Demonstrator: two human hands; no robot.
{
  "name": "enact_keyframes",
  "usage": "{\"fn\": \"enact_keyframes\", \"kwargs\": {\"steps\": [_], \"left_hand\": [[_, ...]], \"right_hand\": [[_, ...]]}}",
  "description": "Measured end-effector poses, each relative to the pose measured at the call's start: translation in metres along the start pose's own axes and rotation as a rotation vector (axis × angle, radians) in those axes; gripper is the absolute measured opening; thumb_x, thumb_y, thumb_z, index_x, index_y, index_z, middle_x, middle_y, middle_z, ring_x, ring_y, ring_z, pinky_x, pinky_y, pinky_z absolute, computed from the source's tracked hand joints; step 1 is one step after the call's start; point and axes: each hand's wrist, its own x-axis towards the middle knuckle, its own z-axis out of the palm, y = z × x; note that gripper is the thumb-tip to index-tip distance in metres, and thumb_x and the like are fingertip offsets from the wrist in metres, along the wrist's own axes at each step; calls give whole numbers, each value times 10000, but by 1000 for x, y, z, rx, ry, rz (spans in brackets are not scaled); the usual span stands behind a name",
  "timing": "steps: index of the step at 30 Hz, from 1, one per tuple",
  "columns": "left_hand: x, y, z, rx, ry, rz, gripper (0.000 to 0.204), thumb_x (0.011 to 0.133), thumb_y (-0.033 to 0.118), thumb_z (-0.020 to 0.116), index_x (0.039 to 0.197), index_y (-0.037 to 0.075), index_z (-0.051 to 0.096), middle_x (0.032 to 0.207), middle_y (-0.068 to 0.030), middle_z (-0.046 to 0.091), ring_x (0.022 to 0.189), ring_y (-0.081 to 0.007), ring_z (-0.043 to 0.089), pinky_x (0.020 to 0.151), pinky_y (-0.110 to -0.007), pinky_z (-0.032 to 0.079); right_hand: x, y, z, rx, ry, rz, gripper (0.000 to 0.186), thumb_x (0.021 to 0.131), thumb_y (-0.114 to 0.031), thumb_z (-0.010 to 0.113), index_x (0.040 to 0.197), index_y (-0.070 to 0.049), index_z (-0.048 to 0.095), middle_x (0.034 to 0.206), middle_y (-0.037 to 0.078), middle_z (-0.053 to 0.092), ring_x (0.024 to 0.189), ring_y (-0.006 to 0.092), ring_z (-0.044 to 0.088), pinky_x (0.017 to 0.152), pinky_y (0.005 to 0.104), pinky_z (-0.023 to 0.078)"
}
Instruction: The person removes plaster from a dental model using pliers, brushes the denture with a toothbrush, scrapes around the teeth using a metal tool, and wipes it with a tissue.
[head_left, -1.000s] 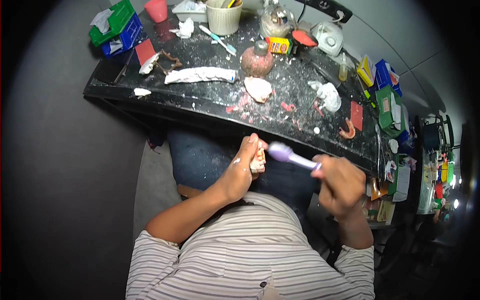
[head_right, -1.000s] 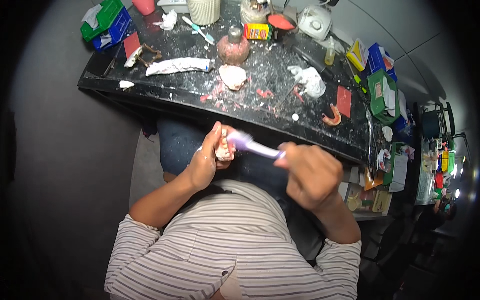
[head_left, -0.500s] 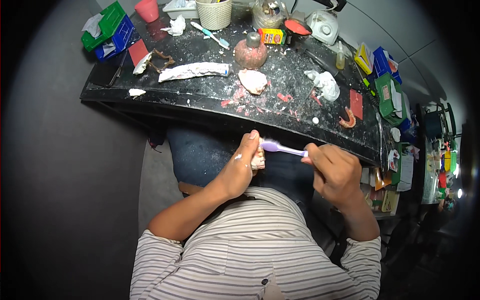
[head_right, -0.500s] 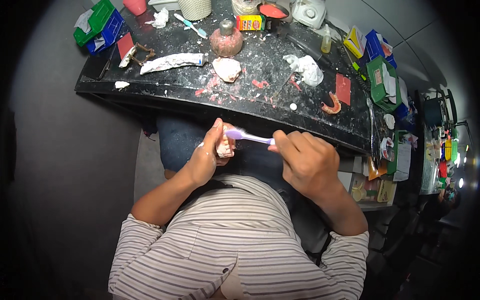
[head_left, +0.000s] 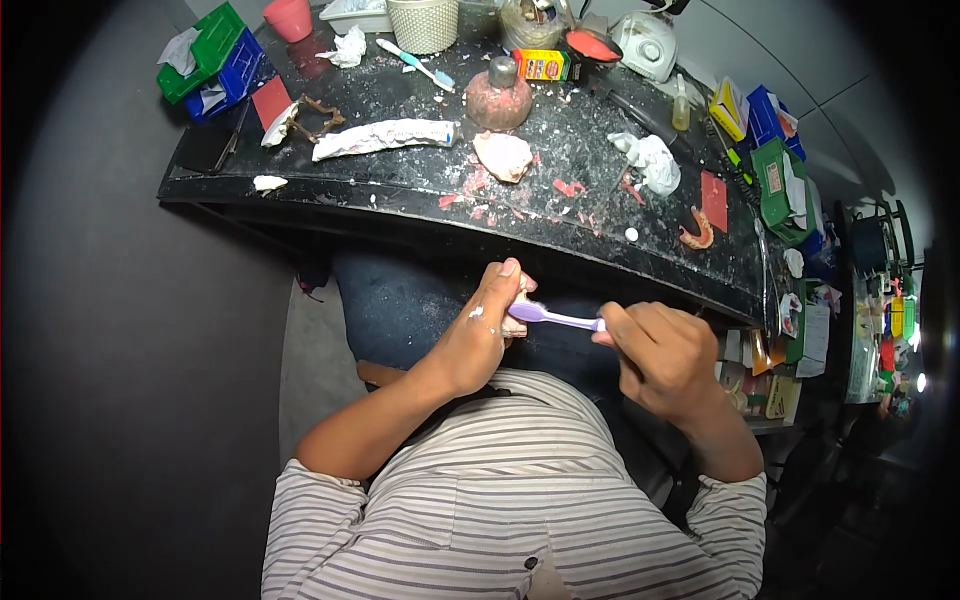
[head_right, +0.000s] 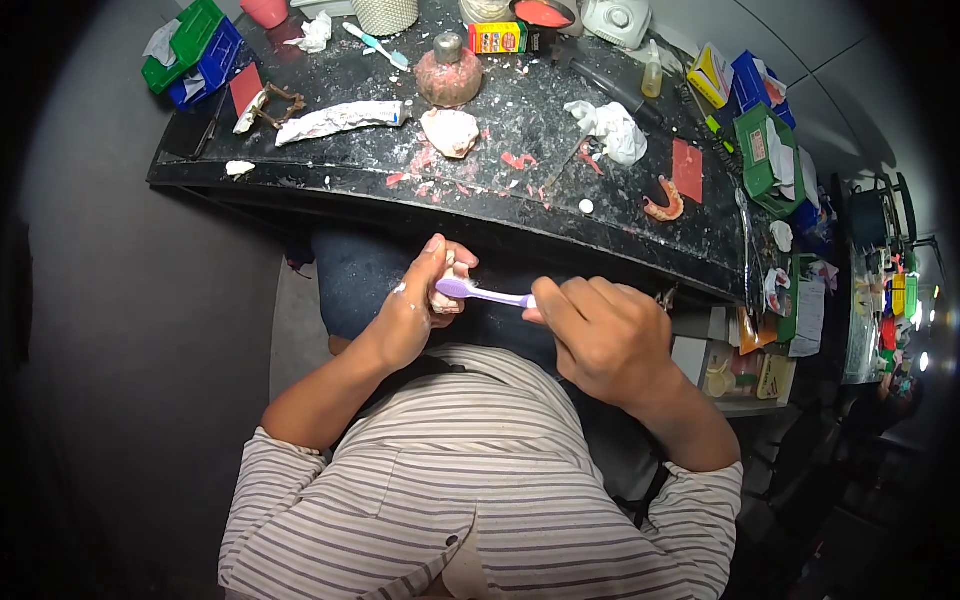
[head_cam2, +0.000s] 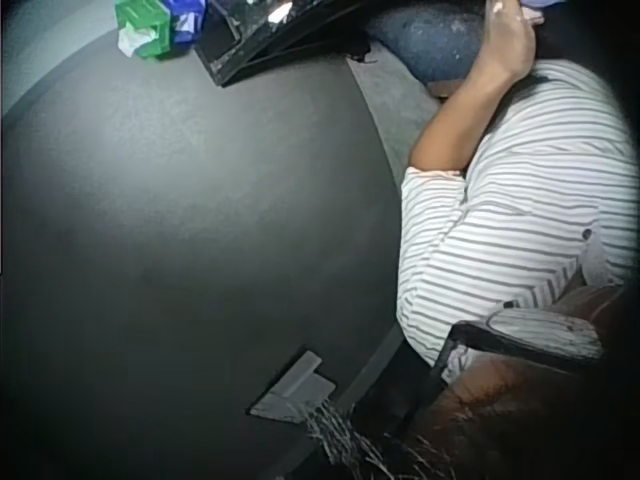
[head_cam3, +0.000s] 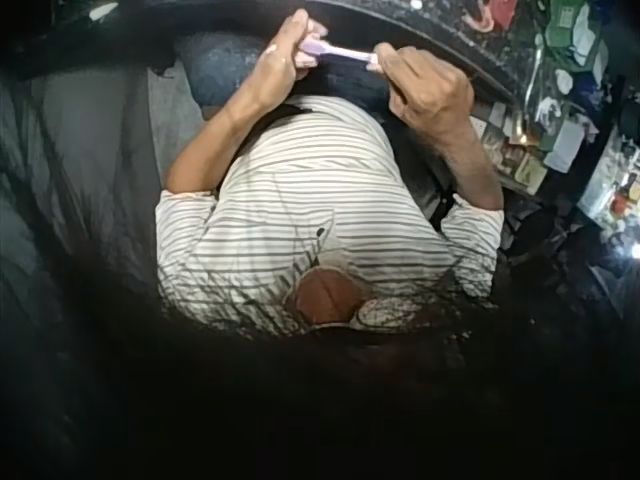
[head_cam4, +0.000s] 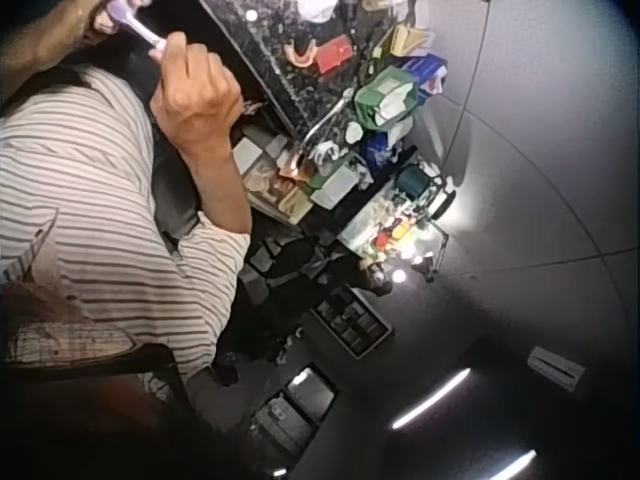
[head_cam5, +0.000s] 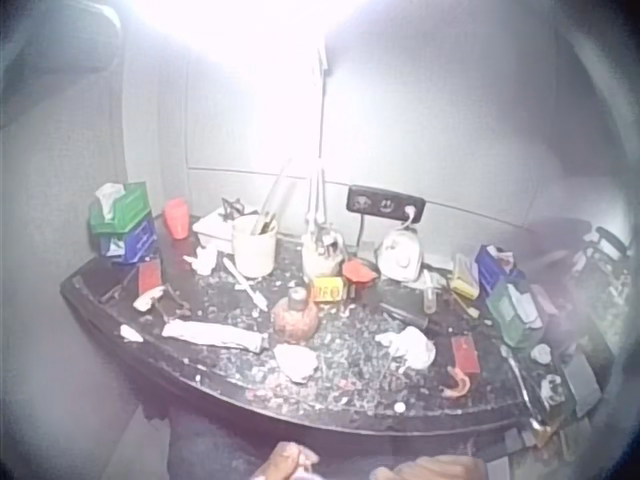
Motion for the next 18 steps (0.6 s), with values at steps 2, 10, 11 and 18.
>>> {"fn": "enact_keyframes", "kwargs": {"steps": [2, 10, 11, 18], "left_hand": [[0, 0, 2, 5, -8, 13, 471, 1082, 516, 280, 1041, 140, 562, 758, 24, 518, 579, -50, 394, 521, -220, 281], [1, -1, -3, -24, -28, -57, 500, 1079, 533, 270, 1074, 124, 559, 731, 17, 501, 562, -52, 366, 503, -223, 266], [0, 0, -4, -32, -14, -40, 503, 1078, 536, 272, 1072, 123, 560, 726, 18, 499, 556, -52, 362, 498, -222, 262], [-1, 7, 1, -46, -37, -103, 532, 1075, 546, 271, 1072, 102, 565, 721, 11, 495, 550, -56, 360, 495, -221, 269]], "right_hand": [[-1, 3, 2, -9, -7, 18, 209, 803, -101, 765, 966, -36, 652, 641, 43, 485, 538, 191, 536, 472, 343, 402], [-4, 3, 1, 3, 92, -26, 214, 813, -120, 765, 977, -29, 660, 662, 37, 503, 541, 177, 529, 481, 327, 400], [-3, 2, 1, 64, 162, -87, 211, 811, -117, 766, 972, -28, 661, 660, 35, 501, 540, 177, 525, 482, 324, 399], [-6, 1, 13, 120, 100, -23, 212, 802, -94, 768, 971, -22, 662, 657, 34, 503, 519, 175, 524, 463, 319, 394]]}}
